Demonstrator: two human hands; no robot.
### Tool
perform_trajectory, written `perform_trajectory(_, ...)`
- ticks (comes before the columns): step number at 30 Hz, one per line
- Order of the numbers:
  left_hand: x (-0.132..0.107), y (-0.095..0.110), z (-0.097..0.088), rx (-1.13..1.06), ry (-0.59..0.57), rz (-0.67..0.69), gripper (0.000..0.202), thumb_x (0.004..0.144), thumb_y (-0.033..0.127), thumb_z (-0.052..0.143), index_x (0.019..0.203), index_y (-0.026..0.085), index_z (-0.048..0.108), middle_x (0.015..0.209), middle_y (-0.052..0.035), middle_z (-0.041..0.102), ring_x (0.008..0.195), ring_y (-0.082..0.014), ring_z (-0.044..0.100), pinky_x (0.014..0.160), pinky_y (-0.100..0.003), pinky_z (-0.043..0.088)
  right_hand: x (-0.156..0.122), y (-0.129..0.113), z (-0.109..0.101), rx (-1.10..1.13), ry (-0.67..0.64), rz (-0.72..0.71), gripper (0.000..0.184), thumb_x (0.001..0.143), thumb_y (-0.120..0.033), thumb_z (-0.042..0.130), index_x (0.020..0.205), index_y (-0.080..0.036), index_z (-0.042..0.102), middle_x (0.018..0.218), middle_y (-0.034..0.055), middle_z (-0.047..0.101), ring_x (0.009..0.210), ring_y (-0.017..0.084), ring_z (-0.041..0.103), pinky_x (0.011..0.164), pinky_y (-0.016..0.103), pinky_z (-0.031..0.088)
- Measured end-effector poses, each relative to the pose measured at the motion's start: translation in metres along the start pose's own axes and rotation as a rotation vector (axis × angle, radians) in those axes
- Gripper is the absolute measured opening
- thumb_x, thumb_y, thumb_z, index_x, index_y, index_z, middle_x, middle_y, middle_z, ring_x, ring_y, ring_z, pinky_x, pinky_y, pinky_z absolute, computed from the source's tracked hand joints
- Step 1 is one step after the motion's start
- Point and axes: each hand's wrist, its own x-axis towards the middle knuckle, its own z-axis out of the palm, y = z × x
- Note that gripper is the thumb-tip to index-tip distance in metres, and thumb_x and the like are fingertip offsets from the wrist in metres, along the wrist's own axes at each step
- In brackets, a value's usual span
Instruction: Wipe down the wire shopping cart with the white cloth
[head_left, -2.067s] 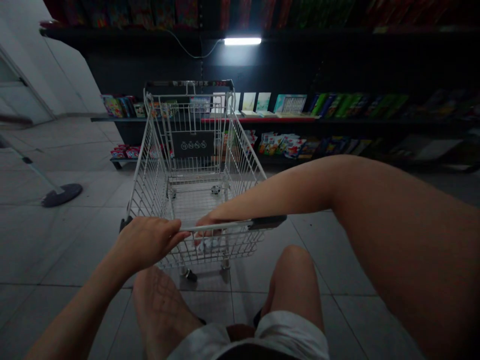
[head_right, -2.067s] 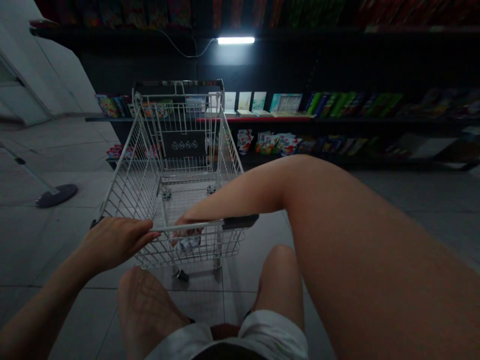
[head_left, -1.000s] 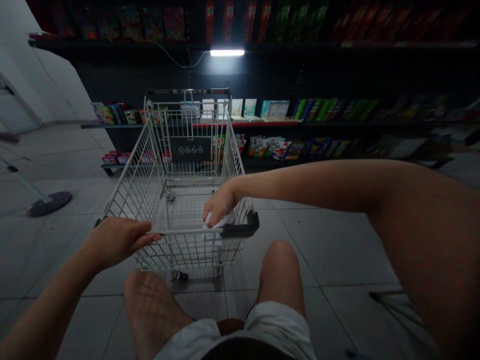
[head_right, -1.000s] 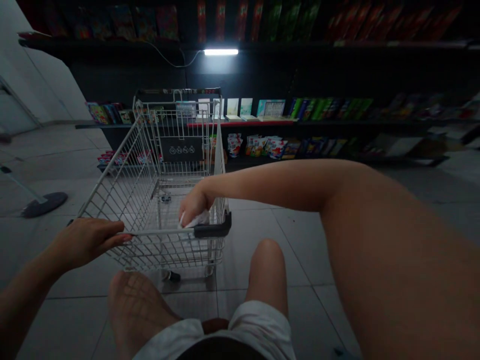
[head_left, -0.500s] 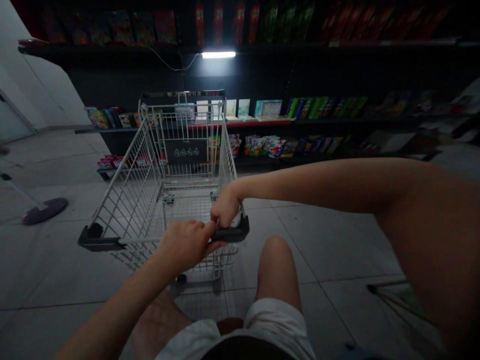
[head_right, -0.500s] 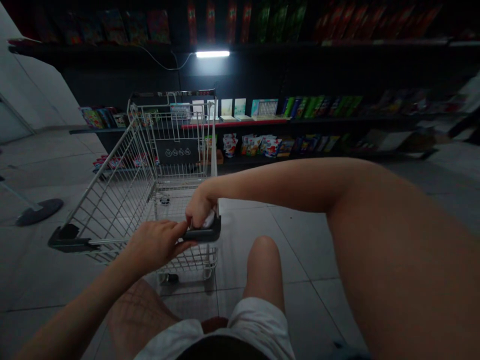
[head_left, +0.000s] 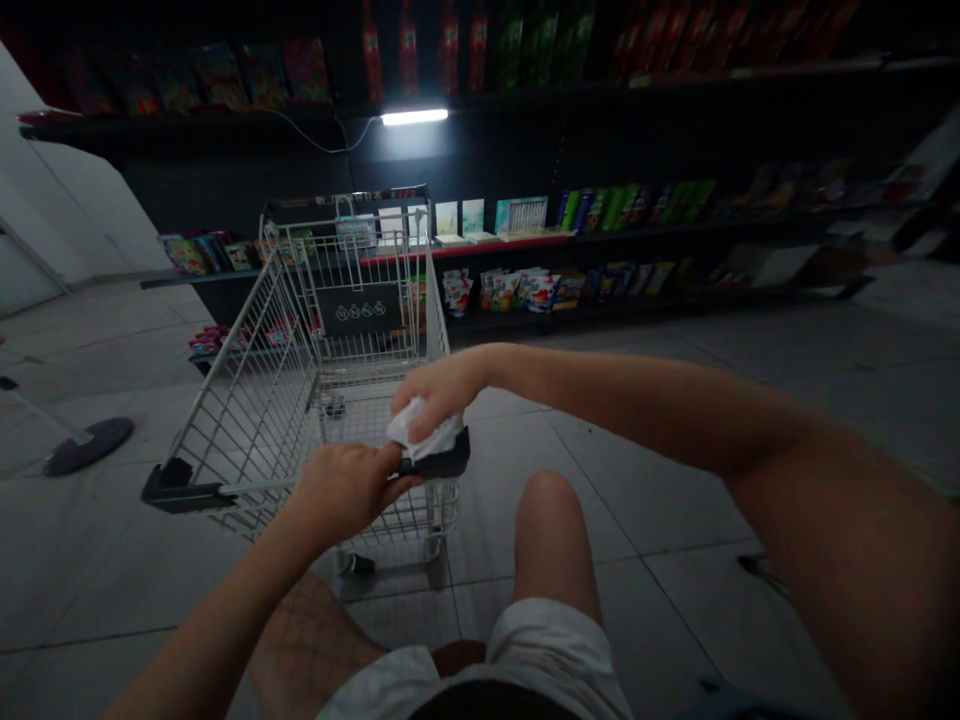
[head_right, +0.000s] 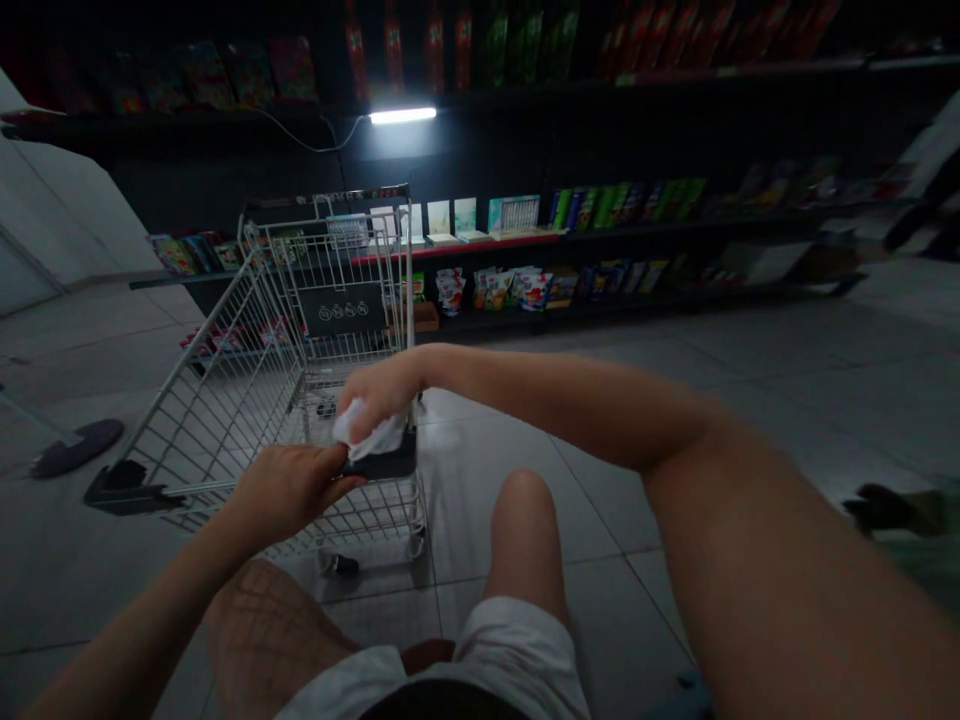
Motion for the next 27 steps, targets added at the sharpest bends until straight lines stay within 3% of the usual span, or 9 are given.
perform_trajectory(3, 0.001, 0.002, -0.005, -0.021, -0.003, -0.007, 0.048, 0.097, 0.058, 0.027, 0.096, 0.021, 0.056, 0.086, -0.0071, 0.073, 0.079, -0.0238, 0.069, 0.059, -0.029, 0.039, -0.048, 0.004, -0.011, 0.201, 0.307, -0.079, 0.037, 0.069, -0.036, 0.068, 0.098, -0.014, 0.068, 0.072, -0.0054, 0.063, 0.063, 0.007, 0.053, 0.061, 0.019, 0.043)
perform_trajectory(5, 0.004, 0.008, -0.009, -0.033, 0.023, -0.013, 0.046, 0.095, 0.060, 0.033, 0.100, 0.020, 0.055, 0.090, -0.0076, 0.072, 0.082, -0.0244, 0.068, 0.060, -0.030, 0.040, -0.073, 0.018, 0.005, 0.227, 0.741, -0.120, 0.038, 0.071, -0.042, 0.066, 0.097, -0.015, 0.066, 0.074, -0.0046, 0.061, 0.062, 0.007, 0.052, 0.059, 0.019, 0.042)
perform_trajectory(9, 0.015, 0.025, -0.014, -0.059, 0.069, 0.036, 0.047, 0.090, 0.063, 0.042, 0.105, 0.020, 0.055, 0.100, -0.0086, 0.071, 0.090, -0.0272, 0.067, 0.064, -0.032, 0.043, -0.082, 0.060, 0.089, 0.212, 1.727, -0.071, 0.030, 0.079, -0.042, 0.060, 0.094, -0.016, 0.062, 0.077, 0.0006, 0.062, 0.066, 0.011, 0.056, 0.059, 0.023, 0.047)
perform_trajectory(11, 0.021, 0.031, -0.013, -0.056, 0.060, 0.058, 0.042, 0.092, 0.059, 0.042, 0.101, 0.021, 0.056, 0.098, -0.0082, 0.072, 0.087, -0.0267, 0.068, 0.063, -0.032, 0.044, -0.065, 0.077, 0.140, 0.302, 2.031, 0.012, 0.028, 0.081, -0.040, 0.060, 0.096, -0.016, 0.061, 0.080, 0.0030, 0.064, 0.068, 0.013, 0.059, 0.061, 0.025, 0.051)
perform_trajectory(14, 0.026, 0.033, -0.008, -0.039, 0.058, 0.063, 0.030, 0.093, 0.049, 0.046, 0.099, 0.022, 0.057, 0.091, -0.0061, 0.073, 0.081, -0.0253, 0.069, 0.061, -0.031, 0.042, -0.024, 0.089, 0.200, 0.417, 1.841, -0.047, 0.033, 0.085, -0.036, 0.059, 0.112, -0.017, 0.060, 0.105, 0.0101, 0.068, 0.094, 0.019, 0.067, 0.081, 0.032, 0.056)
perform_trajectory(16, 0.027, 0.032, -0.007, -0.032, 0.067, 0.078, 0.025, 0.090, 0.044, 0.051, 0.100, 0.022, 0.056, 0.089, -0.0051, 0.074, 0.080, -0.0251, 0.069, 0.060, -0.031, 0.041, 0.004, 0.091, 0.216, 0.475, 1.778, -0.086, 0.038, 0.088, -0.037, 0.054, 0.120, -0.017, 0.057, 0.122, 0.0136, 0.064, 0.113, 0.022, 0.063, 0.095, 0.037, 0.053)
perform_trajectory(21, 0.033, 0.028, -0.012, -0.074, 0.060, 0.089, 0.038, 0.096, 0.050, 0.034, 0.096, 0.021, 0.058, 0.086, -0.0061, 0.072, 0.079, -0.0239, 0.069, 0.061, -0.030, 0.040, 0.035, 0.102, 0.190, 0.773, 1.778, 0.049, 0.043, 0.092, -0.045, 0.039, 0.117, -0.013, 0.055, 0.112, 0.0145, 0.066, 0.103, 0.020, 0.065, 0.092, 0.035, 0.054)
perform_trajectory(24, 0.043, 0.027, -0.014, -0.091, 0.059, 0.039, 0.055, 0.100, 0.050, 0.013, 0.091, 0.022, 0.060, 0.082, -0.0055, 0.072, 0.077, -0.0222, 0.068, 0.061, -0.029, 0.039, 0.031, 0.103, 0.173, 0.807, 1.769, 0.056, 0.044, 0.089, -0.047, 0.045, 0.112, -0.011, 0.056, 0.107, 0.0140, 0.066, 0.099, 0.020, 0.064, 0.092, 0.034, 0.053)
perform_trajectory(27, 0.052, 0.027, -0.013, -0.071, 0.061, -0.003, 0.058, 0.100, 0.050, 0.011, 0.092, 0.022, 0.061, 0.082, -0.0059, 0.072, 0.077, -0.0221, 0.068, 0.061, -0.029, 0.039, 0.027, 0.101, 0.178, 0.746, 1.784, 0.056, 0.043, 0.089, -0.045, 0.048, 0.116, -0.013, 0.056, 0.109, 0.0136, 0.065, 0.101, 0.021, 0.064, 0.092, 0.036, 0.053)
